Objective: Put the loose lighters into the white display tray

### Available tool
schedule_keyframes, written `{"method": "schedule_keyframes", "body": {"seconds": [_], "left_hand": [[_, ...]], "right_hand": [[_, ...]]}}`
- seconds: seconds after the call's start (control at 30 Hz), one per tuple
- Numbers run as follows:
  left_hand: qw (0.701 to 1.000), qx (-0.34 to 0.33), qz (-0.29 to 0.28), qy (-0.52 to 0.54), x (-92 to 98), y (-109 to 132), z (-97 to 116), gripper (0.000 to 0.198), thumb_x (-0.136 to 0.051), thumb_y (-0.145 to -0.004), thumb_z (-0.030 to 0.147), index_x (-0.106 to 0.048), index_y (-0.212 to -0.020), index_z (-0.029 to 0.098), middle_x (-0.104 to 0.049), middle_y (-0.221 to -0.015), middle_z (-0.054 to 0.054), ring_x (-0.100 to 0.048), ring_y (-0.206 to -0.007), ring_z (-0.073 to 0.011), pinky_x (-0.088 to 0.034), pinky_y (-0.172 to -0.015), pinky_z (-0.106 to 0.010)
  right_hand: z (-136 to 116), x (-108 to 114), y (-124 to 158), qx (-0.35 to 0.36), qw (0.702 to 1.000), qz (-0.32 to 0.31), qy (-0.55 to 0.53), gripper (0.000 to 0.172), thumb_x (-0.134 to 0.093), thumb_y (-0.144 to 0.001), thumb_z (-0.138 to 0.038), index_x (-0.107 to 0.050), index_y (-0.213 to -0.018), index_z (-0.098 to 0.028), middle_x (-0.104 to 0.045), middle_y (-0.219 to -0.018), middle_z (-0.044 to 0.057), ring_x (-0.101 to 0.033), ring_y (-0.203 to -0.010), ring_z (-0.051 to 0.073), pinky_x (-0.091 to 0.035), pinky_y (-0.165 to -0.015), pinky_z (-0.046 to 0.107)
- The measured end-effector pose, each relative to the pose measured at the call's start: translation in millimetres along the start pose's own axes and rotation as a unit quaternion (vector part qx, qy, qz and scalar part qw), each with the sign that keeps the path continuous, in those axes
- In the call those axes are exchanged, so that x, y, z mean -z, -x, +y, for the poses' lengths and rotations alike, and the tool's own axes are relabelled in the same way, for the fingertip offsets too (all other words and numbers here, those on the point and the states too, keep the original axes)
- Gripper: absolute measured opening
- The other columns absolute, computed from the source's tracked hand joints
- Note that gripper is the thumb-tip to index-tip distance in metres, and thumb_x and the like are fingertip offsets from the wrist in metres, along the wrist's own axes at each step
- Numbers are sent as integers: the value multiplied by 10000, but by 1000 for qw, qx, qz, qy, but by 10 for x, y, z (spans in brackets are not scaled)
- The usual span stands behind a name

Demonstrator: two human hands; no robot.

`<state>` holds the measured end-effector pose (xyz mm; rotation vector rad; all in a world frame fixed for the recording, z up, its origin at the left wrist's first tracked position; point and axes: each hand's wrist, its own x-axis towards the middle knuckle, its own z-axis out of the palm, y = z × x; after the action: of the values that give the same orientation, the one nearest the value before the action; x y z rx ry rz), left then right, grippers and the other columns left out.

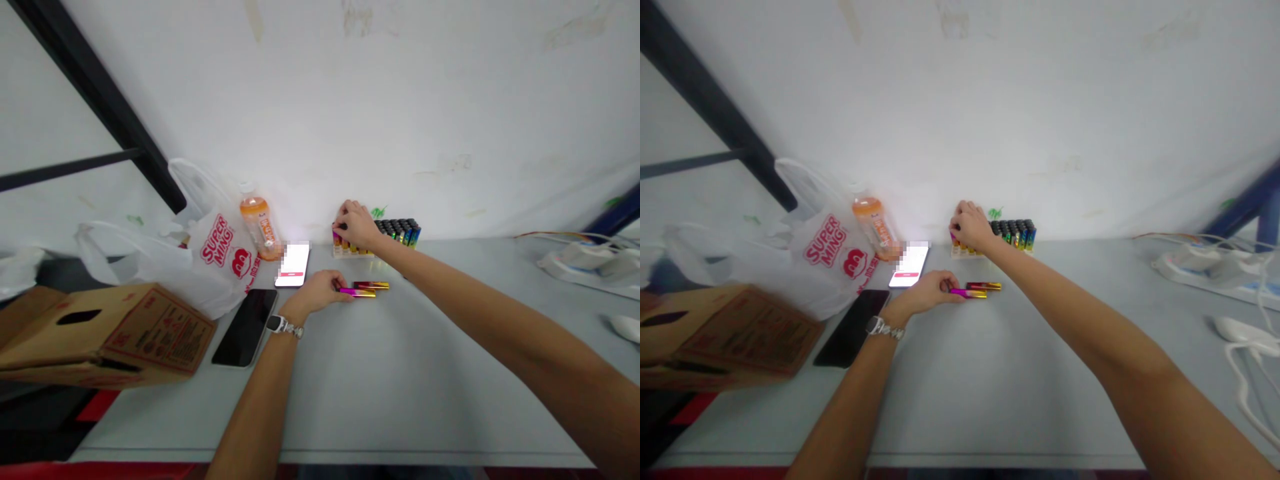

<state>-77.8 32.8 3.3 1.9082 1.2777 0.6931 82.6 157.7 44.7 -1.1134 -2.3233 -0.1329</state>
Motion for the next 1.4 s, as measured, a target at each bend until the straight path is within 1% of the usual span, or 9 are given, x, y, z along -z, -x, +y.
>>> {"method": "schedule_keyframes", "body": {"seconds": [0.17,0.33,0.53,0.63,0.73,0.87,1.0,1.17,1.4], "left_hand": [[996,-7,-6,83,-12,-18,28,299,-802,-646,396,-683,-778,155,-651,-666,-13,-567,-618,-145,-407,-585,-254],[986,-56,70,143,-99,-89,77,271,-723,-759,405,-657,-826,151,-667,-766,-40,-595,-701,-147,-445,-657,-261],[957,-114,165,211,-368,-127,259,257,-562,-907,449,-503,-944,203,-626,-837,-13,-603,-778,-131,-458,-662,-226],[940,-102,162,280,-543,-107,386,316,-516,-926,516,-421,-1034,236,-579,-692,50,-568,-606,-105,-455,-607,-220],[932,-70,163,317,-691,-83,490,380,-542,-890,575,-431,-1052,250,-451,-577,107,-383,-429,-65,-342,-463,-183],[926,-34,164,340,-769,-47,576,507,-524,-836,685,-534,-765,184,-347,-496,83,-265,-423,-54,-220,-419,-201],[921,40,174,345,-745,-27,614,674,-442,-824,741,-494,-479,163,-324,-421,39,-271,-408,-62,-198,-415,-230],[908,80,219,349,-750,-69,597,579,-477,-852,582,-422,-425,194,-344,-395,23,-363,-415,-92,-287,-436,-234],[901,101,218,361,-766,-69,603,490,-437,-866,445,-415,-446,193,-371,-409,25,-384,-427,-91,-304,-445,-216]], "right_hand": [[-51,55,63,-20,1000,-8,15,256,-579,-898,-307,-777,-978,-166,-542,-1083,154,-447,-1085,310,-367,-924,435],[-214,161,342,-28,998,50,-37,331,-597,-883,-302,-705,-1175,-188,-542,-1112,140,-473,-1072,286,-360,-939,426],[-382,310,1031,-109,952,139,-250,286,-472,-974,-369,-688,-949,-184,-590,-901,72,-541,-882,203,-429,-828,335],[-386,342,1336,-147,933,156,-289,318,-450,-983,-422,-659,-897,-198,-578,-826,51,-530,-804,196,-431,-752,318],[-397,325,1516,-181,914,149,-331,354,-449,-972,-486,-631,-846,-210,-607,-826,42,-546,-798,195,-435,-741,314],[-473,265,1586,-222,884,133,-390,418,-424,-961,-551,-559,-748,-218,-598,-745,21,-544,-733,185,-434,-681,295],[-543,215,1595,-231,864,113,-433,442,-402,-969,-563,-575,-752,-218,-593,-700,12,-547,-689,177,-448,-678,289],[-552,189,1618,-201,878,98,-422,477,-383,-982,-556,-573,-711,-213,-607,-715,15,-563,-714,174,-451,-733,291],[-535,158,1623,-210,875,92,-426,463,-393,-970,-575,-564,-725,-221,-598,-689,7,-553,-689,178,-445,-703,294]]}}
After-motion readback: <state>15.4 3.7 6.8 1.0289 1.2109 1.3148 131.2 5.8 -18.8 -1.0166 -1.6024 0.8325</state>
